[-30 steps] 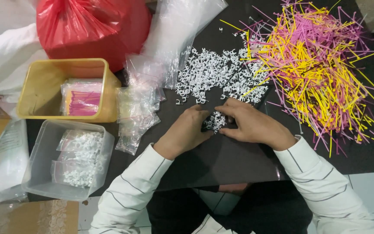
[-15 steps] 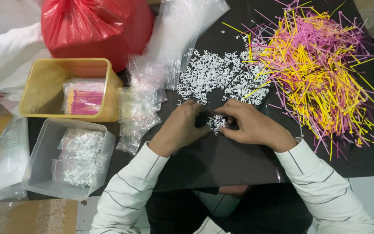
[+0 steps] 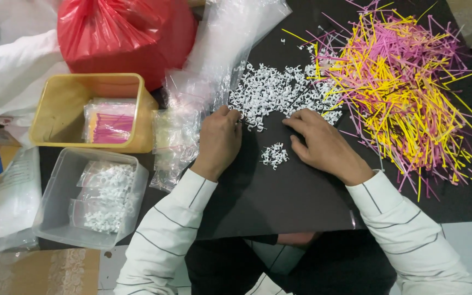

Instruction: A person is sorting small white plastic components from a large pile and placing them into small clear plastic bags on a work table.

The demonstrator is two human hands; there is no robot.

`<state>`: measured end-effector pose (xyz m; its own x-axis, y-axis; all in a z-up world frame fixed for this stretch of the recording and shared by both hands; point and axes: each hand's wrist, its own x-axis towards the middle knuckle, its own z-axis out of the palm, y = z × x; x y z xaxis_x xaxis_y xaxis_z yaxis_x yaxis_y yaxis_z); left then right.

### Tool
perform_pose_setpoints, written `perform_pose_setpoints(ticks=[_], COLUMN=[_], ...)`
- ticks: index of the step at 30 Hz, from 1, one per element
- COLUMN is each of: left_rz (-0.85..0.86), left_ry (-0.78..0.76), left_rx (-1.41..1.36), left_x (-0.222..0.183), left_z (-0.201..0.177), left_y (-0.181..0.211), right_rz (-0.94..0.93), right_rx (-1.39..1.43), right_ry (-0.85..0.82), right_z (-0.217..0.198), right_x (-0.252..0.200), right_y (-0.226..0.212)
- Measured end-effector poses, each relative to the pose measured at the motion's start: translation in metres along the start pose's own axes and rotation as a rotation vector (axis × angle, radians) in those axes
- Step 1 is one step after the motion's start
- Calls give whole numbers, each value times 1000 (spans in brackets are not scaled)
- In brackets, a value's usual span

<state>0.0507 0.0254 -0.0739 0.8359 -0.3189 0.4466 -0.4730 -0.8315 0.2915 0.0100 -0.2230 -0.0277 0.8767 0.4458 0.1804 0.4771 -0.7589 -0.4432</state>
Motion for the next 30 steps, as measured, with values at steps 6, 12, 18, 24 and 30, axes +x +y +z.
perform_pose_setpoints(ticks=[6,12,18,24,30], left_rz=[128,110,261,207,212], left_ry=[-84,105,34,66,100], left_rx=[-97,54,-65,33,45], left_x=[3,0,8,12,18], left_z=[-7,15,7,8,9], left_y=[18,0,16,-1,7], right_rz=[-160,-174,-86,-106,-201], right_rx=[50,-157,-254,-217,-224], right_ry=[76,174,179,219,178], right_z=[3,18,30,30,23], right_x=[2,0,2,8,29], right_y=[-12,17,35,30,16])
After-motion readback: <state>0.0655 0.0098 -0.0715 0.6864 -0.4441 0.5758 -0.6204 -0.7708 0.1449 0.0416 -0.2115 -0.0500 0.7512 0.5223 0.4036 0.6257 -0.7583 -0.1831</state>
